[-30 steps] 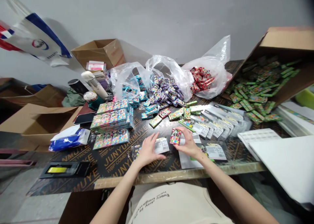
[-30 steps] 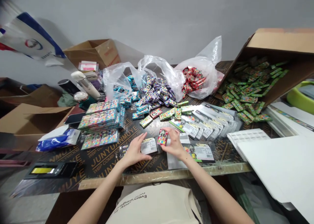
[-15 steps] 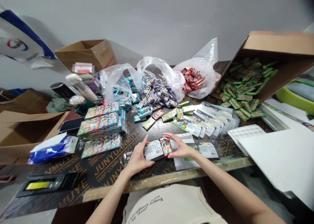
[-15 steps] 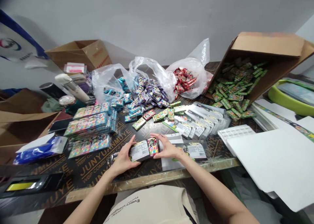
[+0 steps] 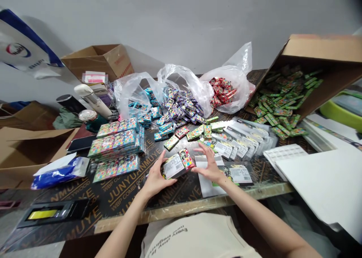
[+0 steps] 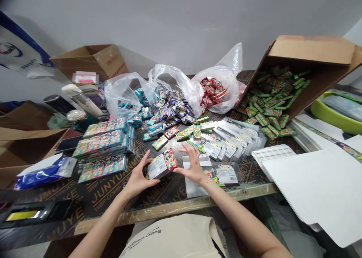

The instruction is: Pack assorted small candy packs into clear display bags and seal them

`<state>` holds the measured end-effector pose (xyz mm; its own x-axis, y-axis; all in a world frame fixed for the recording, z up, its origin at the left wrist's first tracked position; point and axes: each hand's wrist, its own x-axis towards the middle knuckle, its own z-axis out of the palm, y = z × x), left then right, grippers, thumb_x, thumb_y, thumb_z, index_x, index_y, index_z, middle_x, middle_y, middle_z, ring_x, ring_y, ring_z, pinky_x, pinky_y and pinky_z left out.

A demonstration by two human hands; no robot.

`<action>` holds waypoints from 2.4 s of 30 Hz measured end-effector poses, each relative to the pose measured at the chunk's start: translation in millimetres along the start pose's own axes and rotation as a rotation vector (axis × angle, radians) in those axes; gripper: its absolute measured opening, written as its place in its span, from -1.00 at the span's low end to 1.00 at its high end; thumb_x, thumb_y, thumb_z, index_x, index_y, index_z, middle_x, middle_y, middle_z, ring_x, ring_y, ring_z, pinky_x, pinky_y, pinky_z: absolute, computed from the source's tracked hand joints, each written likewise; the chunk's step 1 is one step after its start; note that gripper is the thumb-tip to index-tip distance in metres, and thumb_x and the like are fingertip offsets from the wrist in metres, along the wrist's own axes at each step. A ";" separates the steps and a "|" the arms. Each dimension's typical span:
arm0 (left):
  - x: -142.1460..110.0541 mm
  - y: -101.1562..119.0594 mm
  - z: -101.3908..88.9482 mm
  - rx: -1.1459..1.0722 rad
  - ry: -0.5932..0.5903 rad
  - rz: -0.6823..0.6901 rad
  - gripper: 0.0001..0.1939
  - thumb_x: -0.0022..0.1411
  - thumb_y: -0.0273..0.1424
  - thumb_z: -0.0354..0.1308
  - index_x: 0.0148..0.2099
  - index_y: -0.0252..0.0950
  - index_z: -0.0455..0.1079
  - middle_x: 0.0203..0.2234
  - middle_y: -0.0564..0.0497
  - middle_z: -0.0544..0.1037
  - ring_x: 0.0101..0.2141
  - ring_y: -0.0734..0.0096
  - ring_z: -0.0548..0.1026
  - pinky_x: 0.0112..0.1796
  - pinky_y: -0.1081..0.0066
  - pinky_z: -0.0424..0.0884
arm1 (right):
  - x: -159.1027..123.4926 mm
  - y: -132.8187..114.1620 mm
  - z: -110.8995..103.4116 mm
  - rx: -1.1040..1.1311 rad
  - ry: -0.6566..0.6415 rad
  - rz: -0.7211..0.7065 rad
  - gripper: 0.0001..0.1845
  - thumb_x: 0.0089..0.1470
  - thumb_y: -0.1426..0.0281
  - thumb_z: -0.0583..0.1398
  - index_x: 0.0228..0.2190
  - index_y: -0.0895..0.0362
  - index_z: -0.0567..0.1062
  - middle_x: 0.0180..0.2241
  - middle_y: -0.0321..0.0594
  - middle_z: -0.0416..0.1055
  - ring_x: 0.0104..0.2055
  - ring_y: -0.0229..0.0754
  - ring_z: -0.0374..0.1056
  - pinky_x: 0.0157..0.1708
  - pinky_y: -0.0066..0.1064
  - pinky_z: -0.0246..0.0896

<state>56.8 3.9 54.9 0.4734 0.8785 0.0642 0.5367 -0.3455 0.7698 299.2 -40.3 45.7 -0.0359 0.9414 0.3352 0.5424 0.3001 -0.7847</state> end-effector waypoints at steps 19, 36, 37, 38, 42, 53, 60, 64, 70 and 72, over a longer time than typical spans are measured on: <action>-11.7 -5.3 7.0 0.125 0.126 -0.047 0.05 -0.15 -0.32 0.28 0.28 -0.16 -0.28 -0.02 -0.09 0.31 -0.02 0.17 0.30 0.00 0.17 0.17 | 38.7 8.0 9.2 -0.247 0.056 -0.005 -0.34 0.11 0.28 0.03 0.18 0.01 -0.12 0.08 -0.15 0.22 0.17 -0.05 0.03 0.14 -0.04 -0.41; -5.5 -10.1 26.4 0.124 0.112 -0.112 -0.45 0.04 -0.13 0.12 0.04 -0.30 0.29 -0.12 -0.16 0.45 -0.12 0.15 0.40 -0.10 0.20 0.27 | 35.1 8.4 36.2 -0.293 0.023 -0.063 -0.44 -0.05 0.35 0.19 0.04 0.09 0.25 -0.08 -0.08 0.30 -0.03 0.00 0.18 -0.02 -0.16 0.03; -6.8 -11.1 24.9 0.230 0.067 -0.091 -0.32 -0.09 -0.11 0.21 0.07 -0.29 0.25 -0.06 -0.18 0.41 -0.06 0.06 0.34 -0.06 0.13 0.21 | 26.5 6.3 40.6 -0.260 0.064 -0.004 -0.47 -0.04 0.35 0.18 0.01 0.10 0.28 -0.09 -0.06 0.30 -0.03 0.01 0.19 -0.03 -0.15 0.05; -9.2 -12.7 22.5 0.334 0.025 -0.074 -0.19 -0.23 -0.11 0.29 0.09 -0.28 0.22 -0.01 -0.20 0.36 -0.01 -0.03 0.28 -0.02 0.07 0.15 | 17.8 4.8 44.8 -0.204 0.085 0.058 -0.53 -0.02 0.34 0.17 -0.02 0.11 0.32 -0.12 -0.06 0.32 -0.06 0.00 0.22 -0.06 -0.16 0.09; -24.9 -17.2 12.0 0.476 -0.023 -0.041 -0.18 -0.36 -0.23 0.34 0.04 -0.26 0.22 -0.08 -0.15 0.38 -0.05 0.00 0.29 0.01 0.05 0.08 | -14.3 -3.4 61.7 0.118 -0.032 0.242 -0.72 0.04 0.30 0.11 -0.19 0.09 0.46 -0.21 -0.12 0.39 -0.15 -0.08 0.30 -0.12 -0.22 0.18; -40.6 -4.6 15.7 0.325 0.245 0.140 -0.31 -0.16 -0.28 0.23 0.06 -0.30 0.14 -0.09 -0.15 0.36 -0.08 0.10 0.30 -0.03 0.14 0.17 | -7.4 -38.2 70.7 1.150 -0.122 0.830 -0.58 -0.27 0.12 0.32 -0.44 0.20 0.52 -0.56 -0.26 0.43 -0.57 -0.34 0.26 -0.45 -0.43 0.23; -42.1 -6.7 13.8 0.329 0.217 0.157 -0.27 -0.16 -0.27 0.24 0.10 -0.29 0.13 -0.08 -0.15 0.37 -0.07 0.10 0.31 -0.03 0.13 0.17 | -1.8 -24.6 72.0 0.700 -0.046 0.668 -0.53 -0.25 0.10 0.29 -0.35 0.21 0.52 -0.46 -0.14 0.49 -0.43 -0.12 0.39 -0.40 -0.32 0.26; -36.2 -17.1 1.0 0.358 0.138 0.069 -0.20 -0.23 -0.23 0.30 0.10 -0.28 0.16 -0.06 -0.14 0.37 -0.05 0.09 0.30 -0.01 0.14 0.16 | 28.6 4.4 48.4 0.019 0.115 0.209 -0.30 -0.19 0.20 0.27 0.03 0.09 0.28 0.01 -0.03 0.29 0.06 0.07 0.16 -0.01 -0.04 0.03; -18.8 -20.5 2.6 0.187 0.148 -0.073 -0.26 -0.38 -0.14 0.37 -0.06 -0.26 0.36 -0.07 -0.15 0.40 -0.01 -0.02 0.28 0.05 0.00 0.03 | 48.7 19.0 39.0 -0.351 -0.072 0.043 -0.51 -0.12 0.36 0.22 -0.07 0.09 0.37 -0.21 -0.10 0.40 -0.11 0.01 0.28 -0.01 0.01 -0.02; -9.8 -11.7 9.7 -0.176 0.268 -0.211 -0.40 -0.20 -0.11 0.29 -0.09 -0.29 0.39 -0.11 -0.15 0.44 -0.06 0.08 0.34 0.00 0.10 0.16 | 42.0 1.9 46.4 -0.246 -0.007 0.022 -0.46 -0.09 0.33 0.20 -0.01 0.10 0.30 -0.16 -0.08 0.36 -0.10 -0.02 0.27 -0.06 -0.13 0.10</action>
<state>52.6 -3.9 39.2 0.1534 0.9874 0.0380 0.4638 -0.1059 0.8796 259.8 6.9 34.1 -0.0270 0.9487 0.3150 0.7313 0.2336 -0.6408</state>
